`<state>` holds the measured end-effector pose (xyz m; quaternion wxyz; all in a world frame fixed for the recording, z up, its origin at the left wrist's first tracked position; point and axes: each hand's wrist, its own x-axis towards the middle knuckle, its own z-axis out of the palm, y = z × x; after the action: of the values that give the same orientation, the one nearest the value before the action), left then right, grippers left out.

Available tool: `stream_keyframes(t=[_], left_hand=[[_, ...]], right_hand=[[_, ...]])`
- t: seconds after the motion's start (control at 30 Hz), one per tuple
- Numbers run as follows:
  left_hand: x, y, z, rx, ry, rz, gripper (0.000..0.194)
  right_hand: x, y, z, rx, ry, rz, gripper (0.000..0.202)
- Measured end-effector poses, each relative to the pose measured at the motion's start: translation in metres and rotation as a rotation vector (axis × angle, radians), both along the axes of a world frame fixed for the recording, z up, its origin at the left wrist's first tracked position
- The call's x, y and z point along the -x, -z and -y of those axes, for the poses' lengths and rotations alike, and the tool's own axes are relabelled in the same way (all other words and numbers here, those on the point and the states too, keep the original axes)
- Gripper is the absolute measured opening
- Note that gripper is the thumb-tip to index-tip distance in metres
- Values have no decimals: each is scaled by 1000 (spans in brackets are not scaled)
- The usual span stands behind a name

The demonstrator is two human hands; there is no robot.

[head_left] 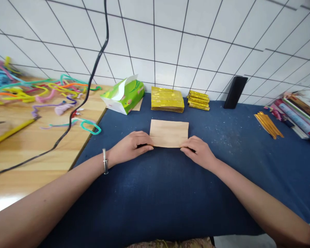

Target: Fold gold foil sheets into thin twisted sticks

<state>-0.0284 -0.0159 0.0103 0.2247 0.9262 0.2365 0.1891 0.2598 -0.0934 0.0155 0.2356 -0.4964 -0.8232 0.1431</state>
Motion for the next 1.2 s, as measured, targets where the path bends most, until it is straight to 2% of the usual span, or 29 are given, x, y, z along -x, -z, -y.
stream_keyframes(t=[0.1,0.23,0.47,0.77,1.0,1.07,1.2], left_hand=[[-4,2,0,16,-123,22,27],[-11,5,-2,7,-261,2,29],[-17,4,-5,-34,-382,-110,18],[-3,-8,7,-105,-310,-336,14],[-5,-13,11,-183,-324,-346,16],[-7,-15,13,-212,-281,-331,21],[-14,-13,22,-224,-83,-339,41]], right_hand=[[2,-1,-8,88,124,-98,19],[4,4,-17,134,233,-98,17],[8,12,-20,94,277,-36,10],[12,12,-15,126,238,40,12],[13,15,-22,146,271,58,12],[14,14,-23,164,269,71,11],[15,13,-24,173,272,82,10]])
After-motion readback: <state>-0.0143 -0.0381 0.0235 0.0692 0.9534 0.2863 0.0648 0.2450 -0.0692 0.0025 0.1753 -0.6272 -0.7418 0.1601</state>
